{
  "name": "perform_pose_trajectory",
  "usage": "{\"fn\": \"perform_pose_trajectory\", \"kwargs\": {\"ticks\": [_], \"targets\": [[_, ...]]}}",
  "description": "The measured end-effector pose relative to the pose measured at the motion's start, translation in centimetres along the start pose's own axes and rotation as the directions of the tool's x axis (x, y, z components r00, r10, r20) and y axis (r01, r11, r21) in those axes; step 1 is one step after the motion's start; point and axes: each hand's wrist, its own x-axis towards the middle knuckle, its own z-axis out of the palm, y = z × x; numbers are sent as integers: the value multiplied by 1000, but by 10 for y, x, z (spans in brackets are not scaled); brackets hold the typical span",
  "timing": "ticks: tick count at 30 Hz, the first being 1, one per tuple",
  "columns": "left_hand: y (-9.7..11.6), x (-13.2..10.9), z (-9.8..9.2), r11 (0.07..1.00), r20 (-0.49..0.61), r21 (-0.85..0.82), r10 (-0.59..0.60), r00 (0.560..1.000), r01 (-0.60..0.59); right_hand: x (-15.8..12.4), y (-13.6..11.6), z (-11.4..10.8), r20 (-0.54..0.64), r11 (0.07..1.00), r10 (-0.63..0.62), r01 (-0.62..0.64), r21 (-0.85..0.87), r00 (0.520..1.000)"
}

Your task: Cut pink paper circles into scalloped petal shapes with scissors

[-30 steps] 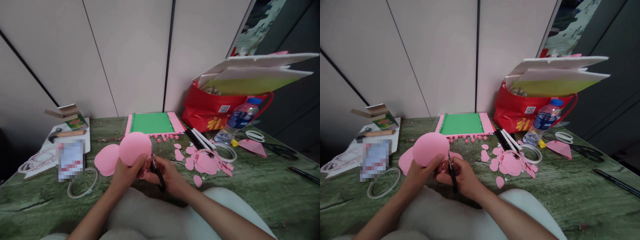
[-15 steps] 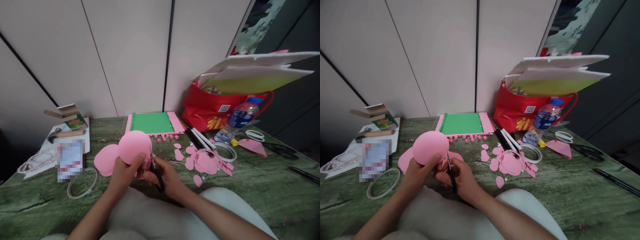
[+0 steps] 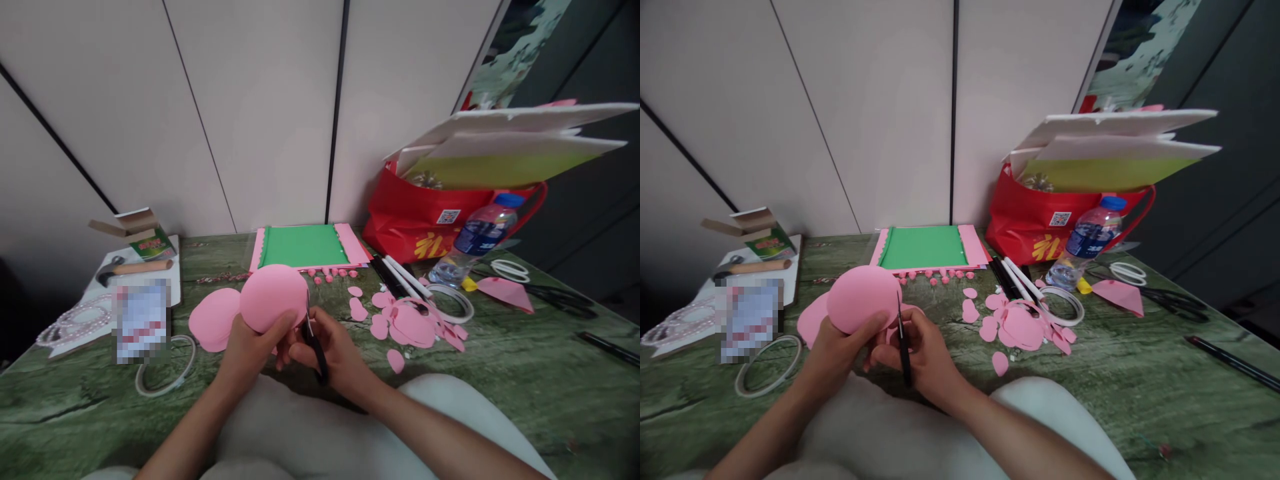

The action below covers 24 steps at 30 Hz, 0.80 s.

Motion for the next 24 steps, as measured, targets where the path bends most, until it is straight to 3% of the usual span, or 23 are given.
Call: {"fn": "perform_pose_trajectory", "kwargs": {"ticks": [11,19,24], "targets": [[2,-1,1,997,19,-67,-41,999,42,2,-4,3,74,990,-29,18,140,997],[-5,1,0,986,44,-159,-35,998,41,2,3,1,35,995,-32,29,91,999],[-7,2,-1,987,42,-161,-23,999,30,0,1,1,-41,1000,14,-15,-24,999]]}}
